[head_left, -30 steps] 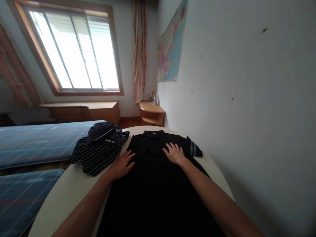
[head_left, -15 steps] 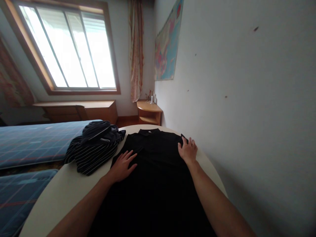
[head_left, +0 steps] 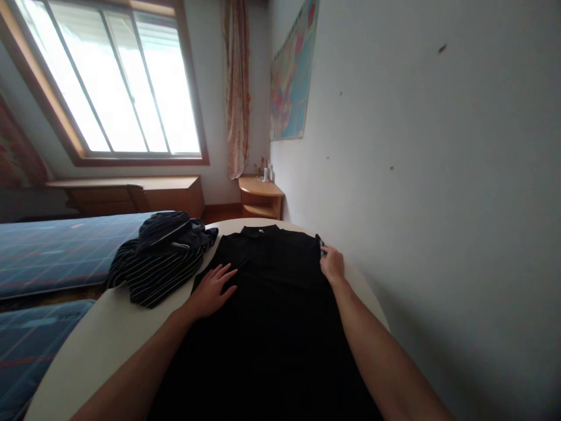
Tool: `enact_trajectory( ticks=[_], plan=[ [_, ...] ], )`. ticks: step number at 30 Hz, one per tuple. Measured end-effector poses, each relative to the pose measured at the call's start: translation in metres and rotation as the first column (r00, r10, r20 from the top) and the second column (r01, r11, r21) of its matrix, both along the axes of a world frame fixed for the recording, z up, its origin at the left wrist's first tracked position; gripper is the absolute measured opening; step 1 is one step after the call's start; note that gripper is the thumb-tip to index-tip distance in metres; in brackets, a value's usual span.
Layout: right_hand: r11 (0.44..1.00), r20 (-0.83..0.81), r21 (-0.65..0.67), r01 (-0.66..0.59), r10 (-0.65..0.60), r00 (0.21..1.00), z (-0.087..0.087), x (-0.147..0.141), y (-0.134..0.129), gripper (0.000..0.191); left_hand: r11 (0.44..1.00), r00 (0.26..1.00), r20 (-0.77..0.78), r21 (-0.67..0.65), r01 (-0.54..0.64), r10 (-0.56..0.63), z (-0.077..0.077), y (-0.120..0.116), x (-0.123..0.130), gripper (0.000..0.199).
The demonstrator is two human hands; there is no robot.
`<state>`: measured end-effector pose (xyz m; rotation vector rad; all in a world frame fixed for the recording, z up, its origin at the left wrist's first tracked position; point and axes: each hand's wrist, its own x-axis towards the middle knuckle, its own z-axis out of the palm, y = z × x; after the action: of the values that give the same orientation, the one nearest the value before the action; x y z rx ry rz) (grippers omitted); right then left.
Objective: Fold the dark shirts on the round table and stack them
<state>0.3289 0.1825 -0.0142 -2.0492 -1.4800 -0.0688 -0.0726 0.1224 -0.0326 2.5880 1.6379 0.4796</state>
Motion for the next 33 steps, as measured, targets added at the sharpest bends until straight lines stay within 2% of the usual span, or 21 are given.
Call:
enact_trajectory(
  ticks=[3, 5, 7, 9, 11, 14, 16, 18, 20, 24, 26, 29, 33],
  plan=[
    [0.976, 0.074, 0.164, -0.146, 0.136, 0.988, 0.008, -0.003, -0.002, 0.049, 1.0, 1.0, -0.003, 0.004, 0.003, -0.003, -0.001, 0.001, -0.001, 0.054],
    [0.922, 0.147, 0.255, -0.292, 0.261, 0.954, 0.014, -0.011, -0.006, 0.048, 1.0, 1.0, -0.003, 0.01, 0.006, -0.006, -0.001, 0.001, -0.001, 0.054],
    [0.859, 0.213, 0.255, -0.444, 0.398, 0.892, 0.019, -0.022, -0.01, 0.046, 1.0, 1.0, -0.001, 0.017, 0.008, -0.008, -0.002, 0.001, -0.001, 0.054],
    [0.831, 0.257, 0.19, -0.524, 0.473, 0.843, 0.021, -0.033, -0.014, 0.048, 1.0, 1.0, 0.0, 0.02, 0.008, -0.008, -0.002, 0.001, -0.001, 0.054],
    [0.854, 0.276, 0.098, -0.512, 0.47, 0.838, 0.019, -0.04, -0.017, 0.057, 1.0, 1.0, 0.002, 0.021, 0.007, -0.007, -0.002, 0.0, -0.001, 0.054],
    [0.914, 0.268, -0.021, -0.404, 0.395, 0.879, 0.012, -0.045, -0.018, 0.072, 1.0, 1.0, 0.003, 0.03, 0.003, -0.003, -0.003, 0.001, 0.0, 0.053],
    [0.926, 0.268, -0.071, -0.37, 0.375, 0.888, 0.008, -0.045, -0.017, 0.063, 0.999, 1.0, 0.003, 0.035, 0.003, -0.003, -0.003, 0.001, 0.0, 0.053],
    [0.92, 0.274, -0.092, -0.38, 0.39, 0.879, 0.007, -0.044, -0.017, 0.042, 0.999, 1.0, 0.003, 0.035, 0.007, -0.007, -0.004, 0.002, -0.001, 0.054],
    [0.914, 0.27, -0.077, -0.399, 0.404, 0.874, 0.01, -0.045, -0.016, 0.031, 0.999, 1.0, 0.006, 0.039, 0.011, -0.011, -0.005, 0.002, -0.001, 0.054],
    [0.916, 0.226, 0.037, -0.399, 0.381, 0.896, 0.018, -0.049, -0.018, 0.038, 0.999, 1.0, 0.001, 0.042, 0.011, -0.011, -0.005, 0.002, -0.002, 0.054],
    [0.903, 0.219, 0.046, -0.427, 0.408, 0.886, 0.019, -0.052, -0.019, 0.041, 0.999, 1.0, -0.005, 0.035, 0.014, -0.014, -0.005, 0.002, -0.002, 0.054],
    [0.873, 0.229, -0.056, -0.484, 0.483, 0.845, 0.013, -0.054, -0.02, 0.049, 0.999, 1.0, 0.001, 0.043, 0.017, -0.017, -0.005, 0.002, -0.002, 0.054],
    [0.872, 0.211, -0.193, -0.45, 0.485, 0.849, 0.004, -0.055, -0.018, 0.053, 0.999, 1.0, 0.005, 0.045, 0.012, -0.013, -0.004, 0.002, -0.001, 0.053]
  ],
)
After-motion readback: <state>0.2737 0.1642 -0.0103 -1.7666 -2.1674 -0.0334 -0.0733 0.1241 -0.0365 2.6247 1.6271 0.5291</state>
